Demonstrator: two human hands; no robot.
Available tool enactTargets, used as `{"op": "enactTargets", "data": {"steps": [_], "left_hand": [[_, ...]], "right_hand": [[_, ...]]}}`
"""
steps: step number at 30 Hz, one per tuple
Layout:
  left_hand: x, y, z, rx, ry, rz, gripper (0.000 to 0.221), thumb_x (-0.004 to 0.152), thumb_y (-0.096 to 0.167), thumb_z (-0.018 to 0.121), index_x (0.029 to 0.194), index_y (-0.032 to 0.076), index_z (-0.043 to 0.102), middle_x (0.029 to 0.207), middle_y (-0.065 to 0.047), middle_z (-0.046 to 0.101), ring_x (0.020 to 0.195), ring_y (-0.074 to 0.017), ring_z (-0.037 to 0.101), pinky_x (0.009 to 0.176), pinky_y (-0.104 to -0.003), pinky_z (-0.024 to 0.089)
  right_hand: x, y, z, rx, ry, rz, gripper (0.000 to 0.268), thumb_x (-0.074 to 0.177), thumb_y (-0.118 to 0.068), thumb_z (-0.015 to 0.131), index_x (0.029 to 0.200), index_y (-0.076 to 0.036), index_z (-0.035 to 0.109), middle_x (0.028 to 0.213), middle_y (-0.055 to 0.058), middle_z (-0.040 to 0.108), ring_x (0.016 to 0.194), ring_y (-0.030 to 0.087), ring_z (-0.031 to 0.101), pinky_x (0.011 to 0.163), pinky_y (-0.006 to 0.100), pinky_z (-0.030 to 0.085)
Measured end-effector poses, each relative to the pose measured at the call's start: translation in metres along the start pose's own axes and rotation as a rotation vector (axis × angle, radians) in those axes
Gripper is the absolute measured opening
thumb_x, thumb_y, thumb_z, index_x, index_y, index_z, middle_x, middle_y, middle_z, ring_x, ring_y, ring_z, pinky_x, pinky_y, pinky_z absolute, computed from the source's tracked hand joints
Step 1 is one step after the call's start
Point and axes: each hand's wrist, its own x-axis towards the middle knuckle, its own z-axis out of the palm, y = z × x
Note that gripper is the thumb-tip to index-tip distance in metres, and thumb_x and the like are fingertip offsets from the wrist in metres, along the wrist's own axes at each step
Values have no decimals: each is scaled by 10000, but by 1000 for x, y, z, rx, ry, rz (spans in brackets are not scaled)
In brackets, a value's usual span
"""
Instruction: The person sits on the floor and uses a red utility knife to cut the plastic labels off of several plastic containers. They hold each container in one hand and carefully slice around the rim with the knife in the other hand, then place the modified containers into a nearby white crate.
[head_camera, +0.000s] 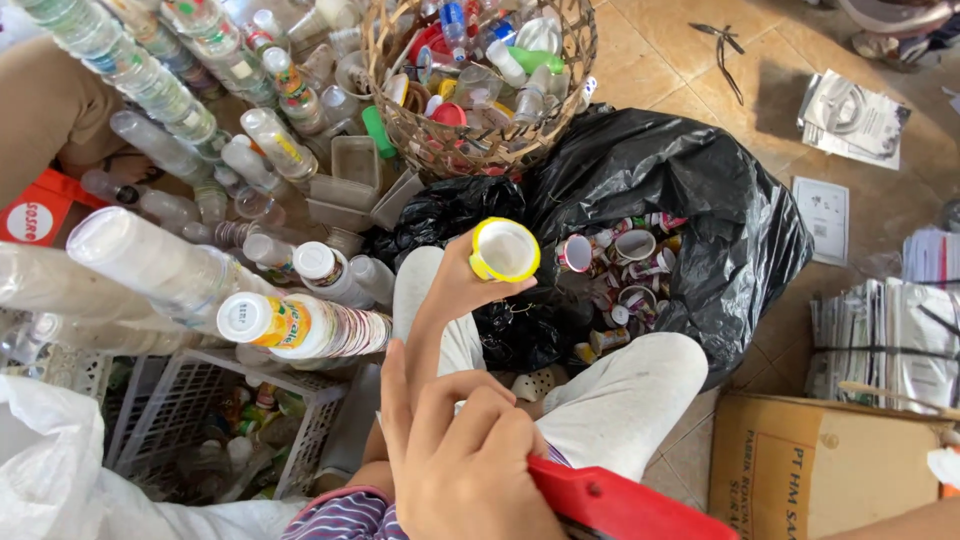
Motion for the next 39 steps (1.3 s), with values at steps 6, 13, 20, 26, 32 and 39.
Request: {"op": "enactTargets", "data": {"steps": [6, 13, 20, 26, 32, 39], "left_hand": [[-7, -45, 0, -202, 21, -36, 493, 809, 73, 813, 1233, 51, 562, 1089, -29, 663, 967, -127, 634, 916, -269, 514], [-5, -4, 18, 21, 214, 67, 432, 760, 160, 858, 1078, 30, 597, 998, -50, 553, 854, -186, 623, 794, -302, 524], [-14, 44, 25, -102, 352, 212, 379, 727, 61, 870, 1010, 59, 618, 760, -60, 623, 740, -117, 638, 747, -297, 536], [-17, 57, 39, 35, 335, 214, 471, 707, 146, 896, 1106, 65, 659, 753, -93, 659, 659, -227, 709, 699, -335, 578], [-27, 54, 44, 106, 182, 356, 524, 720, 160, 905, 1162, 16, 664, 825, -161, 696, 697, -327, 729, 726, -391, 617], [-33, 44, 50, 22, 87, 425, 548, 720, 172, 920, 1174, -15, 677, 984, -202, 729, 839, -374, 747, 837, -436, 623]], "right_hand": [[13, -31, 15, -48, -303, 1, 532, 927, -133, 473, 1391, 103, 582, 719, 268, 655, 470, 294, 529, 384, 382, 365], [-13, 45, 118, 914, -98, -89, 572, 959, -577, 663, 901, -9, 616, 674, 125, 652, 349, 278, 572, 322, 361, 457], [-52, 71, 205, 1200, 300, 420, 698, 1087, -446, 113, 612, -203, 562, 426, -40, 383, 364, 183, 379, 423, 289, 379], [-42, 70, 203, 900, 432, 246, 550, 1092, -257, 239, 570, -229, 409, 449, -73, 289, 336, 154, 328, 371, 254, 321], [-47, 80, 204, 890, 384, 221, 533, 1093, -215, 233, 579, -205, 375, 446, -26, 279, 331, 197, 370, 361, 281, 333], [-54, 86, 196, 850, 358, 211, 521, 1088, -216, 246, 580, -182, 353, 451, -7, 280, 344, 227, 397, 368, 315, 346]]}}
